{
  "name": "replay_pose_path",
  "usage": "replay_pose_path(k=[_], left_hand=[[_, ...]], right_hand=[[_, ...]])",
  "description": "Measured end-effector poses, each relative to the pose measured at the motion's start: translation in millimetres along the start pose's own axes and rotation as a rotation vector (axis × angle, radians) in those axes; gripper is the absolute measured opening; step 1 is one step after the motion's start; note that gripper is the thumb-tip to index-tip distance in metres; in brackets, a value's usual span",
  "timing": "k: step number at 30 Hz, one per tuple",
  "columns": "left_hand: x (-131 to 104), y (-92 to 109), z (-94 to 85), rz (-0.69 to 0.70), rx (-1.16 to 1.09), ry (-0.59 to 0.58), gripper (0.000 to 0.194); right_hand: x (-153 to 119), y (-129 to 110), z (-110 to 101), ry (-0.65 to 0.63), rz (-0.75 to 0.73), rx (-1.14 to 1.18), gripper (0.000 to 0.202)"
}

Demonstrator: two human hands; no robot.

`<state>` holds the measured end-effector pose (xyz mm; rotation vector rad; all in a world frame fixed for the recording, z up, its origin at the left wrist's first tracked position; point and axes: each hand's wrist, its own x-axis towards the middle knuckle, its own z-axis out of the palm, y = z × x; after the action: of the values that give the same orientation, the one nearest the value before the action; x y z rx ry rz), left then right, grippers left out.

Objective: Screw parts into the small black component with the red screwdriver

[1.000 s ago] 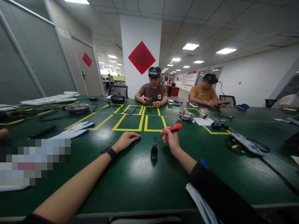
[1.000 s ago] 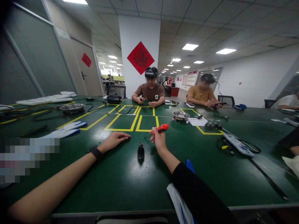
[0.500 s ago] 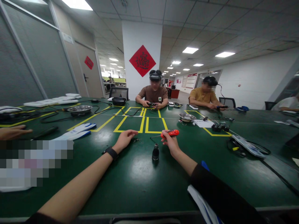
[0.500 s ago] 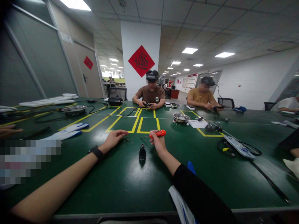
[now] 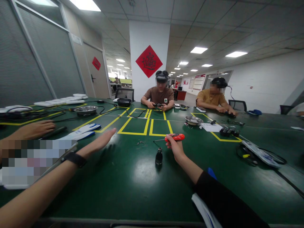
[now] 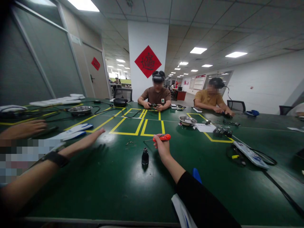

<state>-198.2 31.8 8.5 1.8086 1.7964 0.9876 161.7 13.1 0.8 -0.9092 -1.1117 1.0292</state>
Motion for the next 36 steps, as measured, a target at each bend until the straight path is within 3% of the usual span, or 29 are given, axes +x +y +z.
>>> replay_pose_path(k=[3,6,10,15,18,21,25,28,36], left_hand=[[-14,-23,19.0,0.034,0.283,-0.054,0.072],[-20,-25,42.2,0.148,0.473,-0.008,0.071],[-13,-2,67.2,0.125,0.530,0.032,0.075],[-1,35,103.8,0.247,0.451,-0.058,0.069],[4,46,118.8,0.278,0.405,-0.086,0.067],[9,46,115.1,0.274,0.303,-0.144,0.062],[14,43,92.7,0.229,0.055,-0.193,0.060],[13,45,82.8,0.240,0.007,-0.191,0.056],[4,47,92.3,0.449,0.093,-0.226,0.042]], right_hand=[[-2,-2,1,0.005,0.005,0.004,0.030],[-3,-3,2,0.008,0.006,0.002,0.029],[-4,-1,3,0.009,-0.013,-0.018,0.028],[-4,1,2,-0.019,-0.055,0.002,0.029],[-4,1,1,-0.035,-0.022,0.016,0.030],[-3,1,1,-0.058,0.034,0.043,0.031],[-3,-1,3,-0.096,0.134,0.168,0.030],[-3,-4,4,-0.090,0.150,0.202,0.030],[-6,-6,3,-0.094,0.151,0.164,0.027]])
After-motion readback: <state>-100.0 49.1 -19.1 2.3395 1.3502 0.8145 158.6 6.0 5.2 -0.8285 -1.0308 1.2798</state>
